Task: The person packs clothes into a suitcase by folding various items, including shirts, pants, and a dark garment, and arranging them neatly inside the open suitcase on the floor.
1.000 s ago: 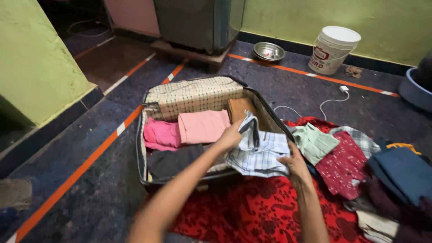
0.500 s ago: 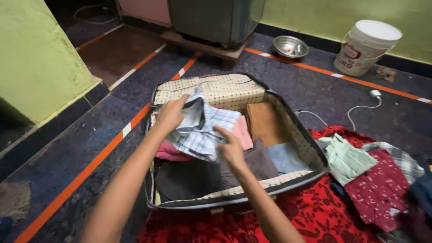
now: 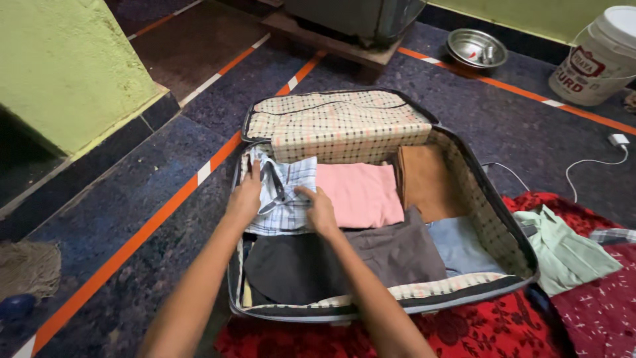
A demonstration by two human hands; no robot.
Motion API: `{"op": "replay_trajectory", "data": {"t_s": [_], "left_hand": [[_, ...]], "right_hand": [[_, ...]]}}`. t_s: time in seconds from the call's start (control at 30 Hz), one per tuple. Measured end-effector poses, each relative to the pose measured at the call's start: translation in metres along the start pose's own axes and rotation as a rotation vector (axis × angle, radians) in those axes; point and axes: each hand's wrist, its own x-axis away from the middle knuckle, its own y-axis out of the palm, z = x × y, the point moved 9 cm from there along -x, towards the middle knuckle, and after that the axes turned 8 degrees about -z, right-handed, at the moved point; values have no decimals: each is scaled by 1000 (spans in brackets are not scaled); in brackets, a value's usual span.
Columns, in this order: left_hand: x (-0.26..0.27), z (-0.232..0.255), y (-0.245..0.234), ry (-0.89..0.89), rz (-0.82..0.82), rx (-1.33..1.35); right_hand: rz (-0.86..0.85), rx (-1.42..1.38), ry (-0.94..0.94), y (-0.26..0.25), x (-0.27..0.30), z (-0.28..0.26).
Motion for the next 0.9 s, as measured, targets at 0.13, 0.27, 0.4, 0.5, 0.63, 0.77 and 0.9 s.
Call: {"op": "replay_trajectory", "data": {"t_s": [0.13, 0.27, 0.4, 0.5, 0.63, 0.77, 0.9], "left_hand": [[-2, -6, 13, -36, -57, -8], [-3, -11, 29, -78, -78, -67], [9, 25, 2, -29, 97, -105], [28, 70, -41, 186, 248, -394], [33, 78, -30, 152, -266, -505], [14, 63, -11, 89, -386, -716], [-16, 15, 36, -41, -476, -1009]], "right_hand": [[47, 19, -48, -12, -6, 14], [22, 35, 46, -10, -12, 40], [35, 126, 39, -4, -10, 40], [42, 212, 170, 1, -2, 34], [214, 570, 99, -9, 5, -13], [-137, 702, 165, 9, -19, -21], [-162, 842, -41, 10, -31, -21]]}}
